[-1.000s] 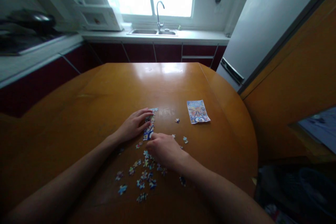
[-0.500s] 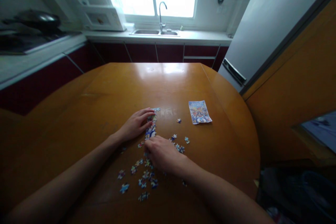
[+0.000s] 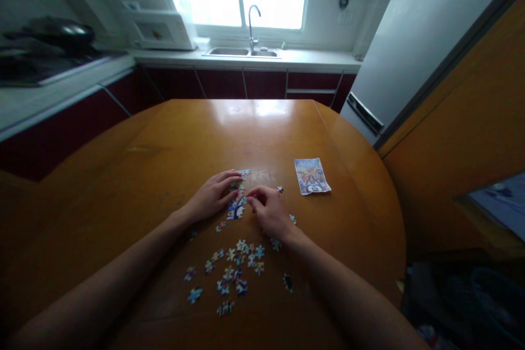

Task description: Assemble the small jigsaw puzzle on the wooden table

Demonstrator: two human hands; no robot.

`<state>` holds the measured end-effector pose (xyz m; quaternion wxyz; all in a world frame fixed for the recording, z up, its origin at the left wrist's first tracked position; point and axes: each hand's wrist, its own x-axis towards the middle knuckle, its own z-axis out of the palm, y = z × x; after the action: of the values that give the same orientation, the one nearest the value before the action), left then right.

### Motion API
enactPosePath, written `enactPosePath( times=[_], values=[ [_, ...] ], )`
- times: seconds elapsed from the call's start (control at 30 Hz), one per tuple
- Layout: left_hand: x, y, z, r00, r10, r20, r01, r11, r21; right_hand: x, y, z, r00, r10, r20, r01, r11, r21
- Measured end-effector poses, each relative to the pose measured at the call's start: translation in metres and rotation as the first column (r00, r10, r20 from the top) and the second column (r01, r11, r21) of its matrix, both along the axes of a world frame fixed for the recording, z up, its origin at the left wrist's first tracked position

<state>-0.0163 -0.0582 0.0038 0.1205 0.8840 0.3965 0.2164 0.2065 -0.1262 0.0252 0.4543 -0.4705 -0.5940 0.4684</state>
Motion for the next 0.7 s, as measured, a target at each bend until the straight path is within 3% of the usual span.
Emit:
enactPosePath(
  times=[0.17, 0.33, 0.53, 0.6, 0.7],
  values=[
    [0.000, 0.000, 0.001, 1.000, 0.005, -0.003, -0.005, 1.000, 0.000, 0.004, 0.003, 0.000, 1.000, 0.000, 0.004, 0.000, 1.000, 0.015],
    [0.000, 0.000, 0.000, 1.000, 0.005, 0.004, -0.005, 1.000, -0.009, 0.007, -0.001, 0.006, 0.981, 0.109, 0.161, -0.118, 0.992, 0.046],
    [0.000, 0.001, 0.001, 1.000, -0.003, 0.004, 0.003, 1.000, -0.020, 0.008, -0.008, 0.013, 0.844, 0.324, 0.427, -0.329, 0.942, -0.064],
    [0.000, 0.001, 0.001, 1.000, -0.004, 0.007, 0.004, 1.000, -0.024, 0.014, -0.007, 0.017, 0.804, 0.304, 0.512, -0.331, 0.943, -0.040],
    [0.000, 0.001, 0.001, 1.000, -0.005, 0.011, 0.006, 1.000, -0.025, 0.028, 0.001, 0.024, 0.803, 0.149, 0.577, -0.214, 0.976, 0.047]
  ],
)
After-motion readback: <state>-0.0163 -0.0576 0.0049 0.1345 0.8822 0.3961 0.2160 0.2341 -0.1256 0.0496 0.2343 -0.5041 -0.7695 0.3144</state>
